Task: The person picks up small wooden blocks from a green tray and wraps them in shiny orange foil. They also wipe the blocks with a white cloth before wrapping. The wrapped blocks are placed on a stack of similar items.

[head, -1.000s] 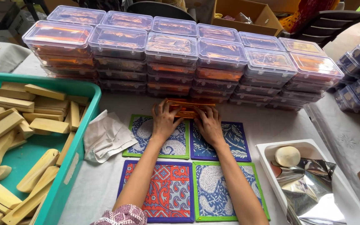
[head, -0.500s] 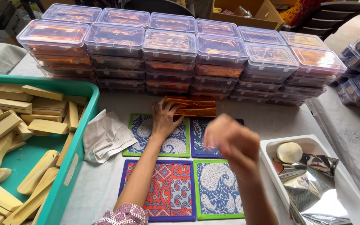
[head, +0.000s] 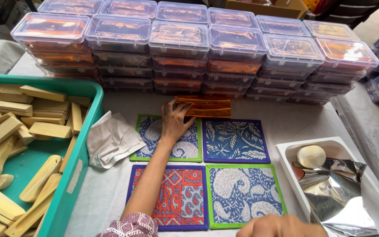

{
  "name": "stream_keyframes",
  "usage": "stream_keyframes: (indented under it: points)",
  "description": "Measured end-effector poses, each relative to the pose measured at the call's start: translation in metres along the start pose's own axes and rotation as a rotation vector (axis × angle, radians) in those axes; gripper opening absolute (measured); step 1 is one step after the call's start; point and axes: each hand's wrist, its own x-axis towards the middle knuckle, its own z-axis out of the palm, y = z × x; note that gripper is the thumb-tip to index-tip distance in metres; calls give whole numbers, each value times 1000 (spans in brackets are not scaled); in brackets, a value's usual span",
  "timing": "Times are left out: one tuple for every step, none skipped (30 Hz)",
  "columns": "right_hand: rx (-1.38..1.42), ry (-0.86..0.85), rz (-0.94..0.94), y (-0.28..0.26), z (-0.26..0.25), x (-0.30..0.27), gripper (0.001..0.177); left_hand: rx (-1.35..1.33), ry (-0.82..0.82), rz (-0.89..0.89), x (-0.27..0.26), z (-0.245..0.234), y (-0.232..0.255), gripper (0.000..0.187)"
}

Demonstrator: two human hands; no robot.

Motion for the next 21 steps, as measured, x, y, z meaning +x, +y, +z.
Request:
stream_keyframes:
  points:
    - [-50,124,-20,0,1,-4,35,-4,4,-2,-1,1,1,48]
    - [-52,125,-19,4,-3,18,35,-6,5,-4,-2,2,1,48]
    - [-172,34,-23,8,-8,41,36,-8,-2,-9,-2,2,1,48]
    - [-292,-57,-27,13,-13,64,39,-11,-9,-15,-2,2,1,48]
    - [-294,-58,-26,19,-26,82,39,-12,-9,-16,-2,1,1,48]
    - [-735,-164,9,25,-39,100,35,-15,-10,-18,-2,0,2,48]
    - [-1177,-269,47,31,-53,118,37,-20,-10,-20,-1,-1,2,49]
    - [-1179,-270,49,54,-77,122,37,-23,-9,-21,0,-1,3,49]
    - [-1601,-176,-98,78,-101,127,36,-23,-7,-20,0,-1,3,50]
    - [-2014,-65,-259,101,-126,131,44,-24,-4,-20,0,-2,3,51]
    - [-2014,-68,-261,119,-172,116,44,-24,-2,-20,-1,-1,3,51]
    - [-2205,-169,-244,133,-217,99,52,-13,-7,-21,-1,1,2,51]
    - [-2392,-275,-225,146,-262,81,61,-1,-13,-21,-1,2,1,52]
    - [-2392,-277,-227,145,-260,86,61,0,-11,-22,1,1,0,52]
    - [-2323,-127,-137,143,-259,88,64,-3,-7,-22,-1,0,2,51]
    - [-2245,18,-48,141,-257,91,67,-6,-3,-22,-2,0,2,51]
    - [-2245,11,-49,140,-265,88,67,-5,1,-26,-1,0,1,51]
    - [-2307,-13,-17,139,-274,86,65,-11,10,-27,1,1,0,50]
    - [-2370,-30,24,137,-281,80,63,-20,11,-25,0,1,0,50]
    - [-2371,-29,29,138,-282,78,63,-22,7,-26,-2,2,-1,50]
    - [-2339,-15,117,139,-283,79,65,-18,2,-25,-2,4,-2,50]
